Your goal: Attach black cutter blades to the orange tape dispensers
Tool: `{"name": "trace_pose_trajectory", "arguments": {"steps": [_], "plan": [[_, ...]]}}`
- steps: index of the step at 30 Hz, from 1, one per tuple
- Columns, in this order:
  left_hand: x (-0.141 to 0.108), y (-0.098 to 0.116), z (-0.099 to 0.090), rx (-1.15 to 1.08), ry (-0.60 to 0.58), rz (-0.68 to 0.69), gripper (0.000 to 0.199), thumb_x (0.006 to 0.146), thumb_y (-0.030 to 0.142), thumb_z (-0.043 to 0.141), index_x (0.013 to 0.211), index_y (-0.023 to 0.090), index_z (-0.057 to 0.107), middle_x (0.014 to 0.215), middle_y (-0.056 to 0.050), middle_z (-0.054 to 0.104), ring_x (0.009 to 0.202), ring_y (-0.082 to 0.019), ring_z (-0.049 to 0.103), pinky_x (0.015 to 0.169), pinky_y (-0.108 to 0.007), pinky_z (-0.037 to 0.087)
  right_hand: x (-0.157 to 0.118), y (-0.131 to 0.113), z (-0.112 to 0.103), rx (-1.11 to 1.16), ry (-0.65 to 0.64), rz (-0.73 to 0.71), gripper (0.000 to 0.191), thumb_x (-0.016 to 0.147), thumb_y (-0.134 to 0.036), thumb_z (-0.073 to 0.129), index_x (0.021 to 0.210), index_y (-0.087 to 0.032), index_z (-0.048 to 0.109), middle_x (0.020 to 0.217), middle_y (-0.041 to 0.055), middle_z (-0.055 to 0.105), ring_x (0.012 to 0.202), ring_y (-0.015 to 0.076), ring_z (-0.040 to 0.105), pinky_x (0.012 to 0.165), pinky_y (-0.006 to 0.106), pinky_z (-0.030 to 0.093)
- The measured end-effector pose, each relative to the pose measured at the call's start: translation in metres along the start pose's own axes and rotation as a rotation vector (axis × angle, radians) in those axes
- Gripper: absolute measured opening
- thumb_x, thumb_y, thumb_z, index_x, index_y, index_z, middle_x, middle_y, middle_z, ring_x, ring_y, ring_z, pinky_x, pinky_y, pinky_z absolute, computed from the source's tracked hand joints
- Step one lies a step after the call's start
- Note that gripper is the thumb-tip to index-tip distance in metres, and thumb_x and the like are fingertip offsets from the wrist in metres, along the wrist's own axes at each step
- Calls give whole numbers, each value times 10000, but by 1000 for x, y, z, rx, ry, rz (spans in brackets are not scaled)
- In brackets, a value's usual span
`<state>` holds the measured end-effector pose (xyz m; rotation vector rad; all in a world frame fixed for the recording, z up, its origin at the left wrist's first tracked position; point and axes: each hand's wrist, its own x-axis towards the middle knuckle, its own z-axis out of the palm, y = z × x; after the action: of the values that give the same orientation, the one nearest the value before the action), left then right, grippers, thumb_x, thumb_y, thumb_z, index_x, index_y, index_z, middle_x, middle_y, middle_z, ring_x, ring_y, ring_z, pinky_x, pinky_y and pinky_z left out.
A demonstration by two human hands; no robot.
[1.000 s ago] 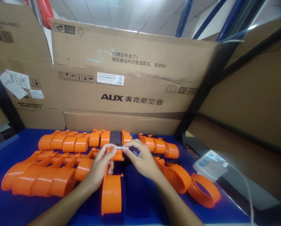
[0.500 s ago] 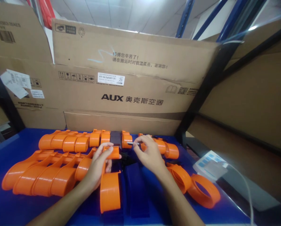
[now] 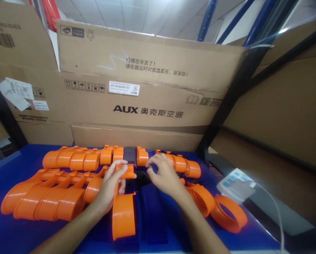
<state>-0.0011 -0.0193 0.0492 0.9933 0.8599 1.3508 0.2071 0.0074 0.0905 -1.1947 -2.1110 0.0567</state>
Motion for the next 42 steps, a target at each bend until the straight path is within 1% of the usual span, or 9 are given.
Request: {"name": "trace_pose_trajectory", "arguments": {"steps": [3,6,11,16,21,25,32,37,42], "plan": [[-1,0,2,-5,14,23,425,842,525,682,1096,207,561,746,-36,712,370,-70,423,400,-215,302,2,-4,-4,132,78,-38,161,853,-87,518,813,-209,615,871,49,648,889,231,571,849,389,453],[-3,2,5,-16,70,69,434,864,571,653,1100,218,567,606,31,623,383,-84,436,422,-212,325,-1,-13,-11,304,-9,-175,117,940,-210,547,1000,-211,647,915,54,656,892,221,600,846,377,476],[-3,8,8,-137,238,148,430,842,595,677,1073,242,587,601,64,579,443,-105,501,469,-221,394,-10,-37,-14,408,-321,-504,797,757,-570,782,1420,-236,493,1291,128,590,1130,298,572,1000,463,440],[0,10,6,-299,253,93,454,806,580,724,1057,216,626,638,59,588,489,-103,532,495,-215,425,-15,-51,-11,227,-398,-537,876,727,-583,798,1458,-230,469,1393,154,509,1223,334,490,1056,507,379],[1,9,7,-334,213,44,530,798,639,699,1090,203,626,666,34,633,450,-101,503,460,-227,403,-17,-52,-17,118,-363,-520,710,798,-543,744,1396,-223,534,1353,143,563,1186,330,500,1018,515,395],[-1,13,7,-383,100,5,587,877,671,574,1203,184,606,851,-57,712,636,-172,637,569,-277,482,-15,-42,-25,116,-257,-503,724,835,-565,718,1433,-220,500,1354,142,596,1184,326,529,1007,501,404],[-2,13,2,-313,51,-29,481,934,572,542,1220,185,541,978,-120,720,750,-208,650,614,-303,490,0,6,-45,-229,34,-150,681,880,-512,694,1472,-253,476,1402,142,590,1185,369,519,945,502,404],[-3,6,0,-252,-15,-61,495,947,580,495,1177,152,586,913,-105,697,719,-194,613,585,-286,463,3,43,-43,-473,25,-14,676,881,-412,714,1495,-320,447,1469,108,515,1196,370,475,912,475,394],[-3,1,-2,-226,-64,-63,489,945,562,500,1174,144,607,880,-89,676,718,-189,592,581,-278,449,3,54,-32,-557,-21,11,686,864,-391,731,1486,-326,449,1416,96,538,1156,349,480,875,444,389]]}}
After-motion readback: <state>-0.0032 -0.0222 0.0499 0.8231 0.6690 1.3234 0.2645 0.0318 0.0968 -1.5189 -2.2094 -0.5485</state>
